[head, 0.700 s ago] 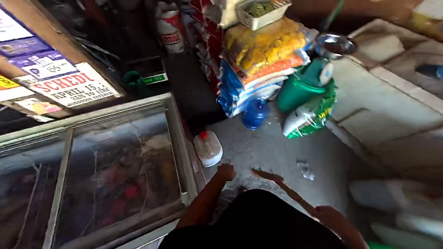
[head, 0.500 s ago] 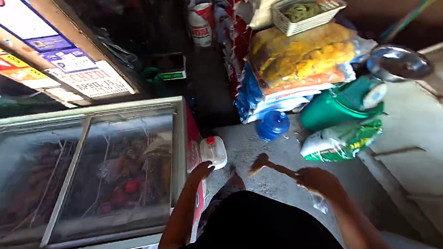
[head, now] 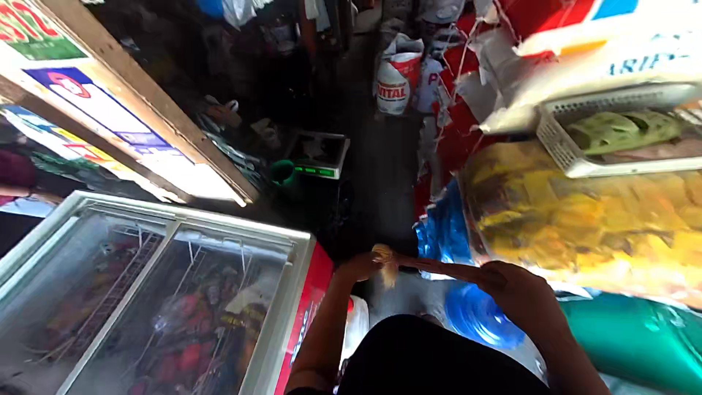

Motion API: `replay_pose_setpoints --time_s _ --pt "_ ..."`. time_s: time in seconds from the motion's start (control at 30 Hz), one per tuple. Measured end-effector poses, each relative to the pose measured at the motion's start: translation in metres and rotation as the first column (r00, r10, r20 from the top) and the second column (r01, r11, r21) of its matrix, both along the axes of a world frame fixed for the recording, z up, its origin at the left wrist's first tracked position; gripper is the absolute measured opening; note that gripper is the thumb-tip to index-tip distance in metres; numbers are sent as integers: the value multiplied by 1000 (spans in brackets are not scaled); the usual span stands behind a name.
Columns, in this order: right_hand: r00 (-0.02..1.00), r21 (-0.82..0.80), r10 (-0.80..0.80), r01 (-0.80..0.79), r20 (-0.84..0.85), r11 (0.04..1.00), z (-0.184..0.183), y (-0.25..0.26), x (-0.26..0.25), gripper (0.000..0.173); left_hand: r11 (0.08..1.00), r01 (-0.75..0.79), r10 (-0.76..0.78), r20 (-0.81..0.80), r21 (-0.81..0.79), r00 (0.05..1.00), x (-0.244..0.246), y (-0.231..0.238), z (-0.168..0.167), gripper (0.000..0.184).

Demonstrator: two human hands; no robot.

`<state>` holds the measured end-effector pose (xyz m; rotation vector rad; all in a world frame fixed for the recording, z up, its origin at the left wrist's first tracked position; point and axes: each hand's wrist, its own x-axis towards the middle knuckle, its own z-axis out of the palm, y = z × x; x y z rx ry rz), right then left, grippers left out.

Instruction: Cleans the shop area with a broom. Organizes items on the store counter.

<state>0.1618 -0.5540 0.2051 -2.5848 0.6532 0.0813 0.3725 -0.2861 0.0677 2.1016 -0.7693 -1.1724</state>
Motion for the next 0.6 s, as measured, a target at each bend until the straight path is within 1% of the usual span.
replay_pose_setpoints --time_s 0.03,0.07,0.13,0.2,0.27,0.33,0.43,0.5,0.53,0.6 --pt "998 19 -7 6 65 1000 -5 -18 14 22 999 32 -32 -23 -27 999 20 -20 4 43" --pt "993 33 -16 12 121 999 -10 -37 30 21 998 63 -64 -31 -13 998 42 -38 8 42" --pt "972 32 -8 0 233 999 -22 -72 62 19 993 92 -91 -15 80 996 85 -64 12 42" --pt "959 43 38 -52 282 998 -32 -106 104 18 985 31 -38 42 168 998 128 -78 9 45" --pt "961 65 87 -107 261 992 -32 -138 155 17 981 -101 85 104 165 991 166 -86 8 48" --pt "968 71 128 -147 217 987 -29 -162 216 13 971 -203 191 99 129 976 205 -89 9 48" --pt "947 23 260 -269 191 963 -31 -192 303 11 956 -257 257 22 139 966 251 -91 13 47" --pt "927 1 353 -356 130 934 -27 -213 365 11 945 -301 303 5 128 953 281 -95 15 45" --pt "916 -9 390 -391 96 920 -27 -224 397 12 938 -332 334 0 102 942 299 -97 16 44" --pt "888 -28 451 -451 85 892 -36 -248 462 12 910 -415 415 -5 9 910 337 -98 20 41"
